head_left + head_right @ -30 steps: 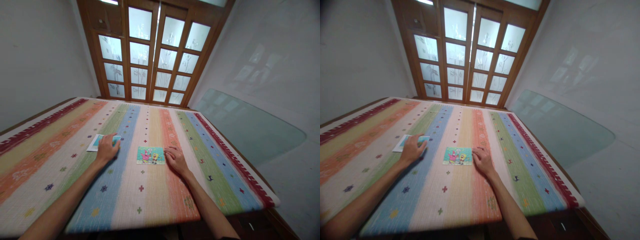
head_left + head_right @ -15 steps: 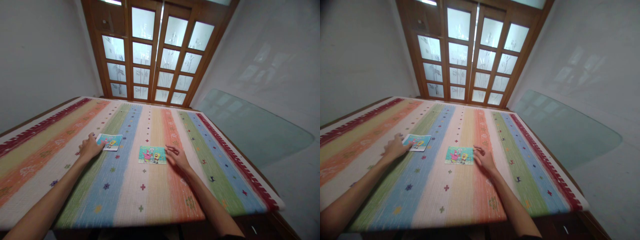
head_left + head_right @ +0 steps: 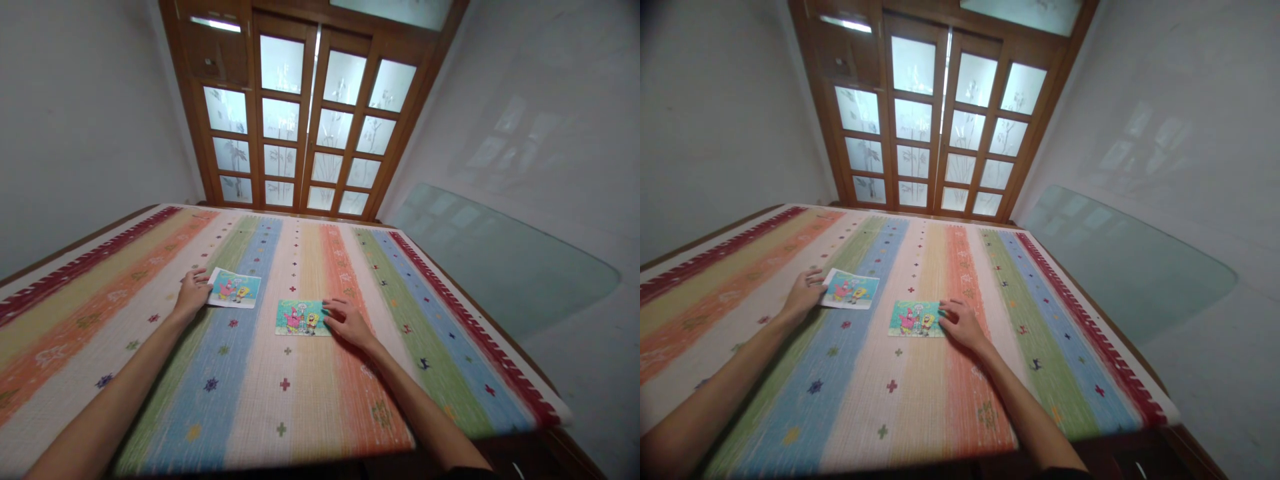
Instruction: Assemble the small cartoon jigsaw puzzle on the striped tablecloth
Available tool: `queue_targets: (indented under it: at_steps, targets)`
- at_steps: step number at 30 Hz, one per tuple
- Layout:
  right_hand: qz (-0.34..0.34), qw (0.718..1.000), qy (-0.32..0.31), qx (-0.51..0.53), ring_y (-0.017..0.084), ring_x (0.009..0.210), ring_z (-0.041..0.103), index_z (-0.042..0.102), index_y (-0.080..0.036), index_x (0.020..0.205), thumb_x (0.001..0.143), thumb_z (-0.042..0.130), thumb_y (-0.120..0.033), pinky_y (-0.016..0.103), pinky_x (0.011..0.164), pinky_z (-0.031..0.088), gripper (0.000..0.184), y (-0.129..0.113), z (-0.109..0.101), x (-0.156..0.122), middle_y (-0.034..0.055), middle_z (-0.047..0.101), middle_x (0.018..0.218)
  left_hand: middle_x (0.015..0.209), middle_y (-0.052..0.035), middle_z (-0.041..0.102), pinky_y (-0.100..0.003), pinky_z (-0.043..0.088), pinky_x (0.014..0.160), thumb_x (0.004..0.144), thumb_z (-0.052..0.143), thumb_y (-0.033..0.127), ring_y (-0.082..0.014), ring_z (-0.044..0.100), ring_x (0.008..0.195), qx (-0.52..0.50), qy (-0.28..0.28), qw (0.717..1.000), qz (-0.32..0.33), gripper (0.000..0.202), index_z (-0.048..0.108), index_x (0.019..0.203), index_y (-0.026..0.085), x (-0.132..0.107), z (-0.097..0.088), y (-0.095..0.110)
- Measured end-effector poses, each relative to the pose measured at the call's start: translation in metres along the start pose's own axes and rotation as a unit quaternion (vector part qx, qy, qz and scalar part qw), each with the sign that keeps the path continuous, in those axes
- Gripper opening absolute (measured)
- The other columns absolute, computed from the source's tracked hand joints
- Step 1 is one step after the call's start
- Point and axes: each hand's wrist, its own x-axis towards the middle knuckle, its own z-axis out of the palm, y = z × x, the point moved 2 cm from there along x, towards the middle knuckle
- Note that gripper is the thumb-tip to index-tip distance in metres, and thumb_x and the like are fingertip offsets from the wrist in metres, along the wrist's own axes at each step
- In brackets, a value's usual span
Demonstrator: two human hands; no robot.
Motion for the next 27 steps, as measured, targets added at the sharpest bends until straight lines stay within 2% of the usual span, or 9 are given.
queue_targets:
  at_steps: [3, 7, 13, 17, 22, 27]
  targets:
    - [-0.005, 0.999, -0.027, -0.046, 0.035, 0.126, 0.062, 0.082, -0.024, 0.112, 0.084, 0.076, -0.027, 0.062, 0.106, 0.049, 0.029, 0.000, 0.001, -0.001, 0.0137, 0.074, 0.130, 0.110, -0.0120, 0.074, -0.034, 0.062, 0.078, 0.064, 0.067, 0.015, -0.0252, 0.074, 0.091, -0.033, 0.001, 0.999, 0.016, 0.050, 0.065, 0.113, 0.017, -0.001, 0.006, 0.006]
    - [-0.037, 0.994, -0.045, -0.089, 0.035, 0.126, 0.061, 0.084, -0.030, 0.107, 0.089, 0.074, -0.028, 0.062, 0.104, 0.048, 0.021, 0.000, 0.000, -0.003, 0.0104, 0.073, 0.132, 0.104, -0.0116, 0.075, -0.035, 0.062, 0.078, 0.065, 0.068, 0.019, -0.0270, 0.073, 0.091, -0.069, -0.010, 0.997, 0.025, 0.039, 0.070, 0.104, 0.017, -0.005, 0.018, 0.013]
    - [-0.061, 0.994, -0.043, -0.085, 0.034, 0.120, 0.067, 0.085, -0.031, 0.102, 0.090, 0.077, -0.032, 0.057, 0.100, 0.052, 0.015, 0.002, -0.002, -0.006, 0.0106, 0.075, 0.128, 0.093, -0.0088, 0.076, -0.031, 0.060, 0.073, 0.065, 0.069, 0.024, -0.0242, 0.073, 0.083, -0.117, -0.041, 0.992, 0.034, 0.035, 0.072, 0.098, 0.016, -0.014, 0.048, 0.020]
    - [-0.039, 0.998, -0.030, -0.027, 0.033, 0.121, 0.068, 0.084, -0.027, 0.104, 0.092, 0.073, -0.037, 0.058, 0.102, 0.053, 0.019, 0.004, -0.004, -0.005, 0.0130, 0.076, 0.126, 0.091, -0.0077, 0.075, -0.032, 0.059, 0.073, 0.065, 0.074, 0.031, -0.0238, 0.072, 0.083, -0.147, -0.058, 0.986, 0.051, 0.035, 0.072, 0.097, 0.016, -0.023, 0.072, 0.021]
    - [-0.007, 0.997, 0.039, 0.068, 0.030, 0.121, 0.069, 0.080, -0.024, 0.115, 0.097, 0.063, -0.044, 0.056, 0.108, 0.051, 0.032, 0.003, -0.008, 0.005, 0.0142, 0.074, 0.130, 0.089, -0.0078, 0.075, -0.034, 0.059, 0.078, 0.068, 0.076, 0.037, -0.0233, 0.072, 0.085, -0.172, -0.089, 0.978, 0.072, 0.032, 0.070, 0.092, 0.016, -0.034, 0.107, 0.021]
    - [0.043, 0.985, 0.045, 0.160, 0.028, 0.102, 0.075, 0.074, -0.022, 0.119, 0.094, 0.065, -0.051, 0.047, 0.093, 0.060, 0.040, 0.002, 0.002, 0.027, 0.0142, 0.077, 0.119, 0.094, -0.0086, 0.075, -0.036, 0.059, 0.083, 0.070, 0.075, 0.036, -0.0233, 0.072, 0.089, -0.187, -0.109, 0.972, 0.092, 0.027, 0.068, 0.089, 0.017, -0.044, 0.138, 0.022]
